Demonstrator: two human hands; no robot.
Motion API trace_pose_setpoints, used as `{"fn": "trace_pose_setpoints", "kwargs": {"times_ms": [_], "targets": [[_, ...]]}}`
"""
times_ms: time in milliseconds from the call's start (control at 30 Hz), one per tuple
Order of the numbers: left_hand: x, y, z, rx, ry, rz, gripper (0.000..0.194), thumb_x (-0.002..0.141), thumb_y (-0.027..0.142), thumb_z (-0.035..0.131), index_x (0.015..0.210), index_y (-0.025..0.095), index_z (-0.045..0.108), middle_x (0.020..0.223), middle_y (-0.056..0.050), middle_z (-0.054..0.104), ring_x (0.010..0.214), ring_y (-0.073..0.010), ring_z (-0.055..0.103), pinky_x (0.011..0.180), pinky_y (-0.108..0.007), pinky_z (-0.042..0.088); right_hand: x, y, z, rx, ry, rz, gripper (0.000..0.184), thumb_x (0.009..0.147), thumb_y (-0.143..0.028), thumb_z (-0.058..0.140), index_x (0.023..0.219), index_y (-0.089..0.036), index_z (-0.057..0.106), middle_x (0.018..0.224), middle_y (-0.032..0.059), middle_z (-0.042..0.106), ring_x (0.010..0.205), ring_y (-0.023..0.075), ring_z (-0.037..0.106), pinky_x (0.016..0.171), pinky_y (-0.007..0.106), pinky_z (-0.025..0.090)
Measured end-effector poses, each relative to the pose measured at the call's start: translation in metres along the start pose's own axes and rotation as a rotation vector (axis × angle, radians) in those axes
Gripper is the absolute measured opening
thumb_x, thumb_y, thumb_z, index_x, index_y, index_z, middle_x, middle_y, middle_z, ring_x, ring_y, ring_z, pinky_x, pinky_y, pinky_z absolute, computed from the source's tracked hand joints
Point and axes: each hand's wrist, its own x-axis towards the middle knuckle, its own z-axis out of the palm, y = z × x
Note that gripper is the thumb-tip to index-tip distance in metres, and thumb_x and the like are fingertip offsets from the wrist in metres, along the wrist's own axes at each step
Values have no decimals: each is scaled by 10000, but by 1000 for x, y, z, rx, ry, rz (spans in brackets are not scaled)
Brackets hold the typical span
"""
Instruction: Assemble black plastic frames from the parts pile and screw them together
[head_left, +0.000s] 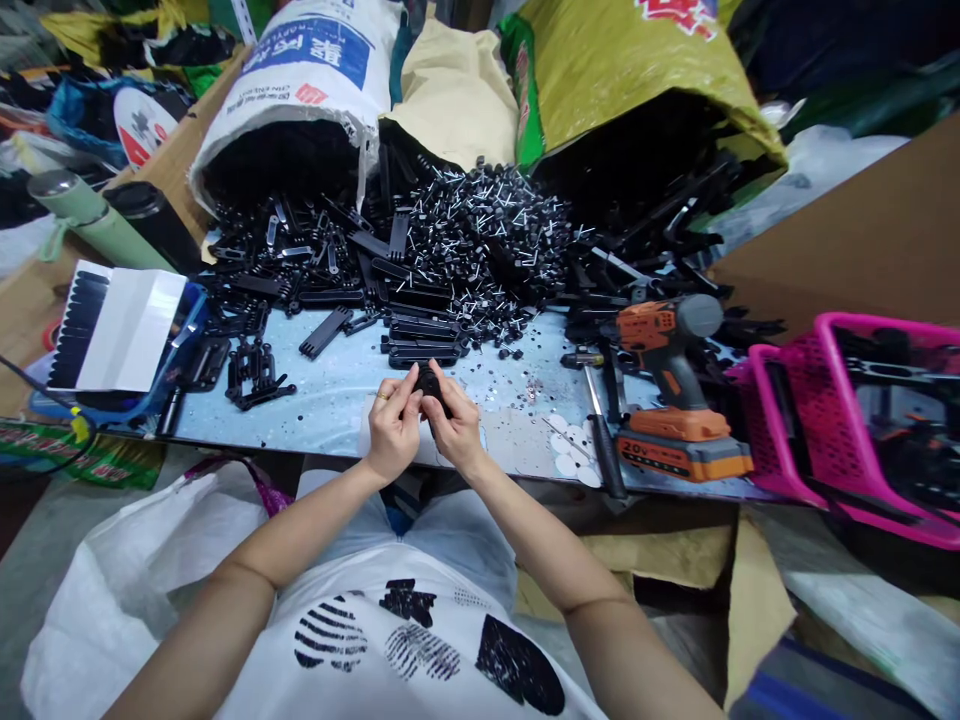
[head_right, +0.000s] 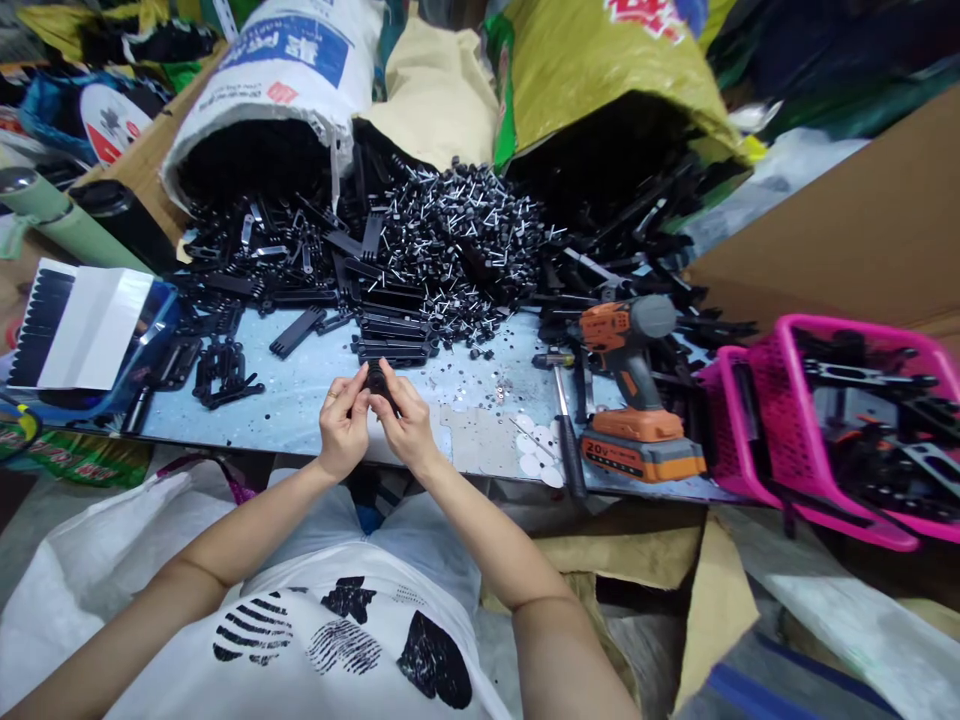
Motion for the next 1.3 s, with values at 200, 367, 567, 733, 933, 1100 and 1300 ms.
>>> {"fn": "trace_pose_setpoints", "kwargs": {"times_ms": [200,367,567,733,933,1100,1300], "targets": [[11,1,-6,-39,14,107,340,946,236,415,1238,143,561,910,-95,626,817,-141,553,722,-272,494,4,-11,0,-67,66,-128,505,934,-361,413,1417,-220,367,1096,103,608,921,182,570,799,322,495],[24,-3,-14,-76,-64,166,331,943,243,426,1217,136,578,903,-81,628,817,-134,563,723,-265,489,10,-13,-5,-87,20,-179,541,925,-379,431,1431,-208,340,1040,100,610,857,176,553,756,327,498],[25,-7,-8,-102,7,25,324,952,264,412,1182,135,600,907,-84,618,794,-129,563,721,-267,482,14,-5,7,-79,52,-115,527,937,-370,403,1435,-216,326,1048,95,601,863,168,551,764,317,496],[31,-12,-13,-137,-86,64,310,943,279,436,1158,147,616,881,-67,616,771,-121,570,690,-253,478,13,-1,9,-89,24,-110,546,935,-401,396,1447,-238,299,1063,94,603,858,176,557,758,329,504],[44,-23,-15,-173,-178,69,304,936,295,453,1135,149,630,877,-58,619,774,-116,570,694,-248,476,11,6,20,-45,94,-35,547,931,-387,414,1450,-272,288,1059,86,590,882,183,561,775,346,513],[50,-34,-14,-186,-198,-18,334,937,348,437,1126,156,634,885,-62,617,781,-126,568,710,-265,481,11,12,40,-37,163,107,570,939,-420,371,1469,-257,237,1113,102,571,917,190,558,813,362,505],[23,-47,-9,-173,-208,-336,374,930,385,419,1201,168,558,935,-67,615,734,-133,589,663,-267,499,13,25,32,-29,-149,106,539,939,-410,369,1444,-230,310,1152,101,580,956,182,589,836,336,500]]}}
